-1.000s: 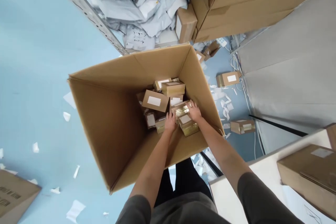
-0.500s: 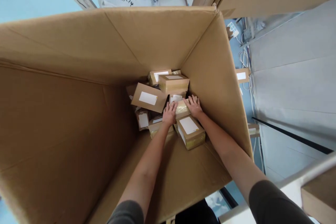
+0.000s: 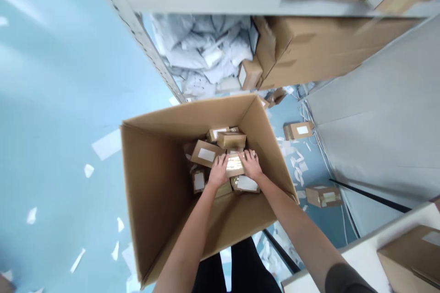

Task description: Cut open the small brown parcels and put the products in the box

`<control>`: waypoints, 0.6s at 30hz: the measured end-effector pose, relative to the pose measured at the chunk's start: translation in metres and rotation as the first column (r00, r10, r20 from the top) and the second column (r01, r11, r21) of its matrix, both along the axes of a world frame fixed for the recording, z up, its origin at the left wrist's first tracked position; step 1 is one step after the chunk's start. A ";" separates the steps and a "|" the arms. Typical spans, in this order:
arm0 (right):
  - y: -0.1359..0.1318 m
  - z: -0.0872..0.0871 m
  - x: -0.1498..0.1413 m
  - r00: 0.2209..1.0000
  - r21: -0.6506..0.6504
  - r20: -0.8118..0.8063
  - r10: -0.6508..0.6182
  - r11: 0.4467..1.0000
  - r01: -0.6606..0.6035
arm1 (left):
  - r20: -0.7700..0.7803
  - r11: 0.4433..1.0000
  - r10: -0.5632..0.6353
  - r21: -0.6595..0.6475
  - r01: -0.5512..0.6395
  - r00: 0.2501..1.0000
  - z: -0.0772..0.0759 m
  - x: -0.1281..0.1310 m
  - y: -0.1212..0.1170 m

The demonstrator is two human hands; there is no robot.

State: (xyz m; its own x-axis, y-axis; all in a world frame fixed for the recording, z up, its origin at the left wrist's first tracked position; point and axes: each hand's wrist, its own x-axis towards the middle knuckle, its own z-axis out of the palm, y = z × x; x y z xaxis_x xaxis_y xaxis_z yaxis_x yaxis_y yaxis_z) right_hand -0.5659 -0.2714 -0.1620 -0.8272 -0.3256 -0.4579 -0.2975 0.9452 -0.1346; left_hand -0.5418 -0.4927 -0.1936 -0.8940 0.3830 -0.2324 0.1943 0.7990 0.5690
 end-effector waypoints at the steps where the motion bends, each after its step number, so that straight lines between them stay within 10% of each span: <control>1: -0.005 0.020 0.001 1.000 -0.008 -0.019 0.012 1.000 -0.012 | -0.037 1.000 0.003 -0.012 -0.004 0.999 0.022 0.002 -0.005; 11: -0.037 0.217 0.052 0.968 -0.063 -0.249 -0.008 0.998 -0.008 | -0.318 0.999 0.001 0.039 0.012 0.948 0.223 0.043 -0.044; 18: -0.014 0.306 0.139 0.879 -0.152 -0.447 -0.164 0.983 0.106 | -0.455 0.980 -0.143 0.060 0.191 0.879 0.310 0.087 -0.030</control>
State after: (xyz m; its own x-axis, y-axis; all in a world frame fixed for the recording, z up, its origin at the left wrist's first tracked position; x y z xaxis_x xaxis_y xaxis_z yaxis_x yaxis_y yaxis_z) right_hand -0.4270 -0.2856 0.1442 -0.9746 -0.2235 0.0157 -0.2236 0.9661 -0.1288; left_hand -0.4546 -0.5225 0.1168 -0.8145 0.5355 0.2230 0.5716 0.6756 0.4656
